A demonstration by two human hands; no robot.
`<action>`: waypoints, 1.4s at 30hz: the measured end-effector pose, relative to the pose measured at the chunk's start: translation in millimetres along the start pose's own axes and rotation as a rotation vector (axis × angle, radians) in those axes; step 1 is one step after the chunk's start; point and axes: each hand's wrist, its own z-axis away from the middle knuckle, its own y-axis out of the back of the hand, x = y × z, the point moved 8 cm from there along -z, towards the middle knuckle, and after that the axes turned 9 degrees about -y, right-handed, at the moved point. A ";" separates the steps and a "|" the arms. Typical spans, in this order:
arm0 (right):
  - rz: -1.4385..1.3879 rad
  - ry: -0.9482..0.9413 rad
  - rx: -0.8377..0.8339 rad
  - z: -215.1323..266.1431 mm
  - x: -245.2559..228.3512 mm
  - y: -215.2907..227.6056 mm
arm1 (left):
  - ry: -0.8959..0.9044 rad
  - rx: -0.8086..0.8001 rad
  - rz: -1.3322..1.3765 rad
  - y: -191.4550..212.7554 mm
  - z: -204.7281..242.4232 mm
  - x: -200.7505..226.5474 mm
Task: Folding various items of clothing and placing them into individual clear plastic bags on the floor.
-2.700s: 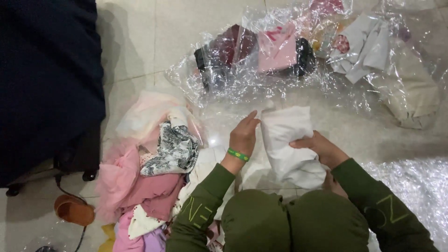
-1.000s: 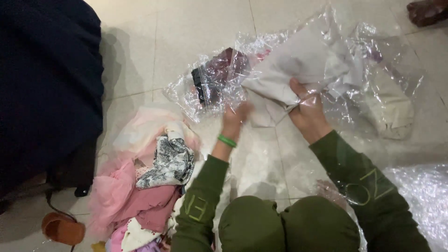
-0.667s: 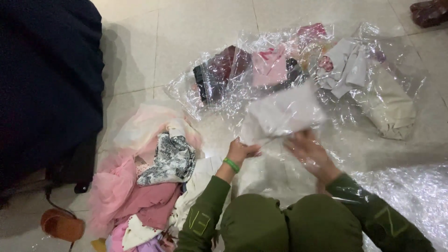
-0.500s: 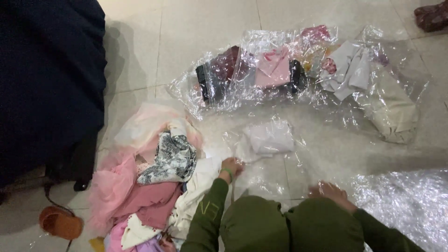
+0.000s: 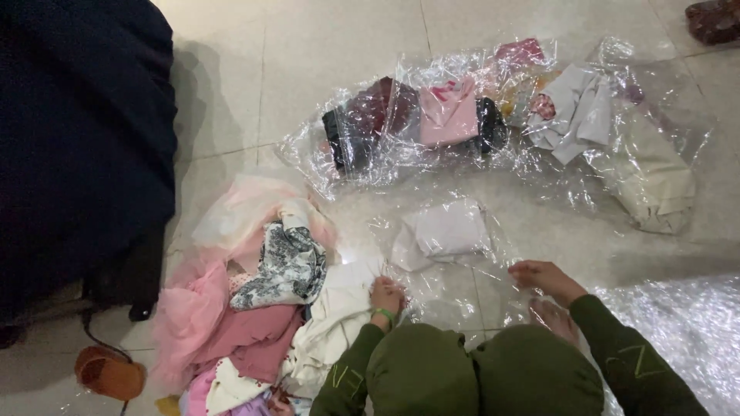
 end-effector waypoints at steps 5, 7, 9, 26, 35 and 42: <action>0.030 -0.028 0.018 -4.2 9.3 1.5 | 0.067 -0.198 0.222 -8.1 -0.7 -27.4; 0.086 -0.014 0.063 -2.5 4.2 13.8 | 0.113 -0.233 0.283 -4.4 4.8 -2.8; -0.314 0.009 -0.006 8.1 -7.7 23.7 | 0.134 -0.210 0.281 8.3 7.3 28.6; -0.178 0.514 0.349 260.5 -212.1 56.2 | -0.459 -0.319 0.548 78.4 4.5 256.2; -0.082 0.651 0.522 197.6 -187.5 96.3 | -0.722 -0.107 0.267 75.1 -14.9 291.3; -0.214 0.343 0.242 106.8 -53.1 54.8 | -0.170 -0.374 0.036 31.6 -22.6 116.8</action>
